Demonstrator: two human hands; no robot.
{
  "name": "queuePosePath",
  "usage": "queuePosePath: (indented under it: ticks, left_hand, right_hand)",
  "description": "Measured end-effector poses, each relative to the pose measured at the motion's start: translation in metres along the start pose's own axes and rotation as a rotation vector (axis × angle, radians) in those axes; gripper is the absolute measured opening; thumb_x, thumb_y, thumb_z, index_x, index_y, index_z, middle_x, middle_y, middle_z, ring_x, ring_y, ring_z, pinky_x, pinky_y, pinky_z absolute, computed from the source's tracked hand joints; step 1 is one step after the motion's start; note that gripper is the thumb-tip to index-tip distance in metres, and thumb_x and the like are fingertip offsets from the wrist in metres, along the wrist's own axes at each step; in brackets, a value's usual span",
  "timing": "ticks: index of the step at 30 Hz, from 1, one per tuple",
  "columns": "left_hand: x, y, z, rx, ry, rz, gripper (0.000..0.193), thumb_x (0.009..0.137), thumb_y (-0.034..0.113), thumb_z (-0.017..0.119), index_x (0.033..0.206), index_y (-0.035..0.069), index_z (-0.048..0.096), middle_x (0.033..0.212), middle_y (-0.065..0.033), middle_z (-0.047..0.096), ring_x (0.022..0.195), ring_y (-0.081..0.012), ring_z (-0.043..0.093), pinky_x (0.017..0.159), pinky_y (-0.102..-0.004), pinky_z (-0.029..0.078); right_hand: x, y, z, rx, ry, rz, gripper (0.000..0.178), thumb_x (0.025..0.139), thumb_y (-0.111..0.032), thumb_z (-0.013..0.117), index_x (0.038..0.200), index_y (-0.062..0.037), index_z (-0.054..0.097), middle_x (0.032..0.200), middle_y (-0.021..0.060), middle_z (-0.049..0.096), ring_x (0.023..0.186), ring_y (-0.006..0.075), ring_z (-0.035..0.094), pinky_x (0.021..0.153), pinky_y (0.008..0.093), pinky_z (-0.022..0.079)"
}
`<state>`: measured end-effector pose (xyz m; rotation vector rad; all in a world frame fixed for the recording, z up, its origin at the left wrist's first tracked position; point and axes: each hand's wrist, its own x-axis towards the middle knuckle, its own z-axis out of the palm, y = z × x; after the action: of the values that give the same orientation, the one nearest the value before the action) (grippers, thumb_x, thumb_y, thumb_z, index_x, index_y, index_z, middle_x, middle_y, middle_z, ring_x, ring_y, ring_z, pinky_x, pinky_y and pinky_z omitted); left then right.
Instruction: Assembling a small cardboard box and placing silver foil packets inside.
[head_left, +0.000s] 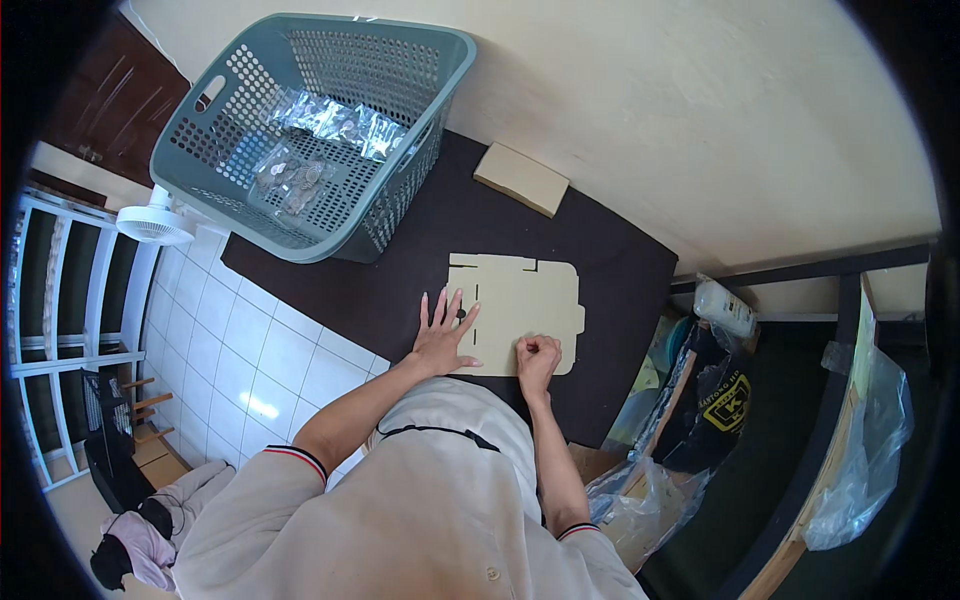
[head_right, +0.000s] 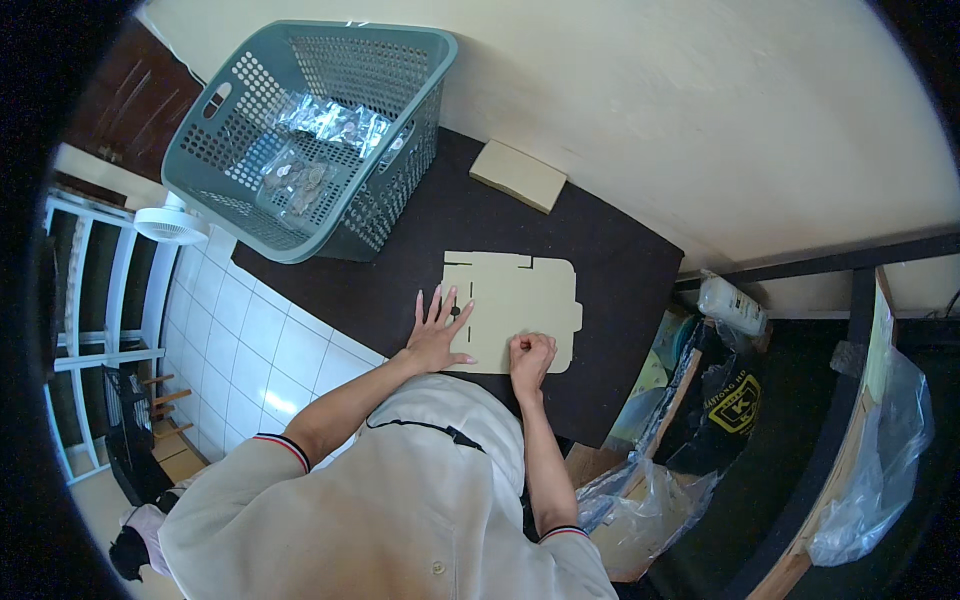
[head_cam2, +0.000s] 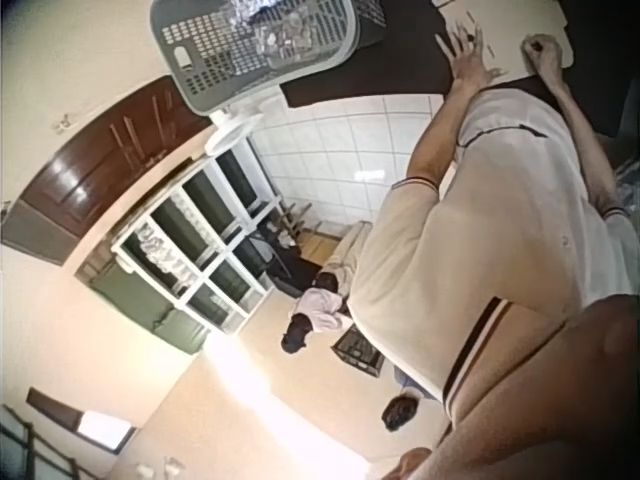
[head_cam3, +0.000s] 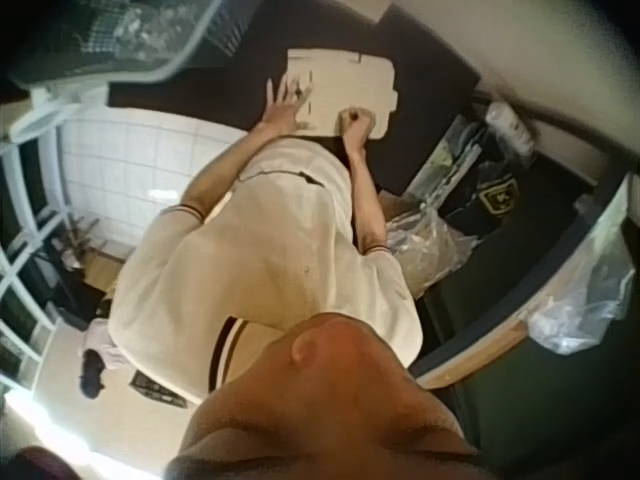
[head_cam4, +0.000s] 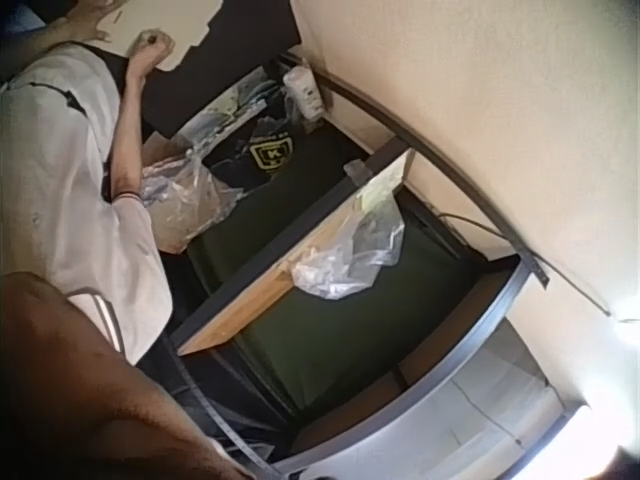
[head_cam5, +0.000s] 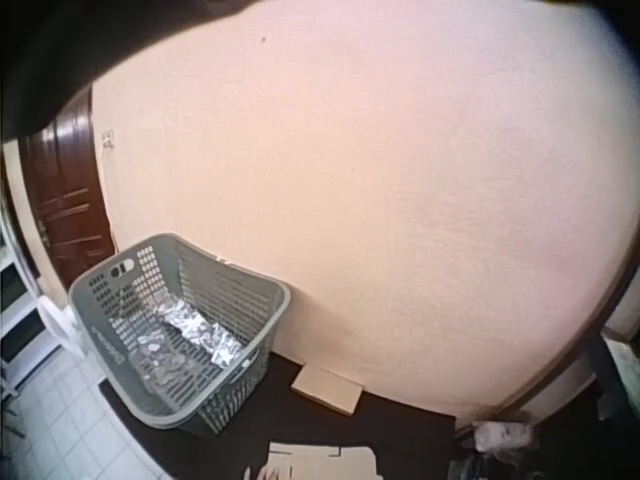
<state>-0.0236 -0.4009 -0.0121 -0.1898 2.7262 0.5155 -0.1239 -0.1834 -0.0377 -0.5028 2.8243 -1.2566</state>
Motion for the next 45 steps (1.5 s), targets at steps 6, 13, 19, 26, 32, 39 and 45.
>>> queuePosePath:
  ticks: [6, 13, 19, 26, 32, 39, 45]
  left_hand:
    - [0.0, 0.0, -0.003, -0.028, 0.011, 0.002, 0.122, 0.082, 0.077, 0.071, 0.174, 0.023, 0.012, 0.177, -0.0254, -0.005, 0.162, -0.0491, -0.01, 0.123, -0.0738, -0.01]
    - [0.0, 0.0, -0.009, -0.038, -0.016, -0.018, 0.12, 0.083, 0.073, 0.074, 0.173, 0.023, 0.013, 0.178, -0.0242, -0.006, 0.163, -0.047, -0.012, 0.124, -0.0721, -0.01]
    - [-0.001, 0.003, -0.01, -0.058, -0.02, -0.015, 0.123, 0.082, 0.072, 0.075, 0.173, 0.024, 0.008, 0.178, -0.0238, -0.006, 0.163, -0.0472, -0.011, 0.124, -0.0725, -0.01]
    - [-0.003, 0.002, -0.004, -0.021, -0.025, -0.019, 0.125, 0.081, 0.073, 0.075, 0.174, 0.024, 0.008, 0.178, -0.0237, -0.006, 0.163, -0.0471, -0.011, 0.124, -0.0731, -0.01]
    - [-0.003, 0.0, 0.0, -0.021, 0.005, -0.014, 0.123, 0.08, 0.074, 0.075, 0.173, 0.023, 0.013, 0.178, -0.0256, -0.001, 0.163, -0.0481, -0.009, 0.123, -0.0736, -0.009]
    - [0.002, 0.001, -0.003, -0.013, 0.017, -0.001, 0.124, 0.08, 0.077, 0.074, 0.173, 0.021, 0.013, 0.177, -0.0284, -0.002, 0.162, -0.0513, -0.01, 0.123, -0.0737, -0.01]
    - [0.0, 0.003, -0.001, 0.004, -0.023, -0.014, 0.124, 0.081, 0.078, 0.072, 0.173, 0.022, 0.01, 0.177, -0.0281, -0.005, 0.162, -0.0509, -0.011, 0.123, -0.0736, -0.01]
  right_hand:
    - [0.041, -0.005, 0.016, 0.002, 0.004, -0.005, 0.013, 0.082, -0.006, 0.078, 0.077, 0.0033, 0.071, 0.078, 0.0174, 0.067, 0.085, 0.0361, 0.062, 0.081, 0.0493, 0.049]
    - [0.096, -0.015, 0.04, -0.002, 0.002, 0.007, 0.009, 0.082, -0.003, 0.077, 0.079, 0.0049, 0.073, 0.079, 0.0191, 0.07, 0.085, 0.0347, 0.064, 0.08, 0.0476, 0.051]
    - [0.132, -0.014, 0.052, 0.007, 0.005, -0.019, 0.008, 0.082, -0.002, 0.074, 0.077, 0.0043, 0.074, 0.079, 0.0182, 0.071, 0.084, 0.0365, 0.063, 0.081, 0.0504, 0.05]
    - [0.129, -0.007, 0.038, 0.18, -0.057, 0.202, 0.011, 0.082, -0.005, 0.078, 0.079, 0.0048, 0.074, 0.079, 0.0169, 0.071, 0.081, 0.0342, 0.066, 0.076, 0.048, 0.051]
    - [0.019, 0.028, -0.017, 0.034, 0.107, 0.107, 0.013, 0.082, -0.008, 0.082, 0.081, 0.002, 0.074, 0.078, 0.0141, 0.071, 0.08, 0.0327, 0.066, 0.076, 0.0462, 0.051]
    - [-0.038, 0.025, -0.039, -0.027, 0.072, 0.1, 0.01, 0.082, -0.009, 0.084, 0.082, -0.0022, 0.076, 0.084, 0.0123, 0.072, 0.086, 0.033, 0.065, 0.084, 0.0456, 0.048]
    - [-0.041, 0.026, -0.04, -0.022, 0.089, 0.033, 0.011, 0.083, -0.01, 0.084, 0.083, -0.002, 0.076, 0.083, 0.011, 0.071, 0.088, 0.0321, 0.064, 0.085, 0.0449, 0.047]
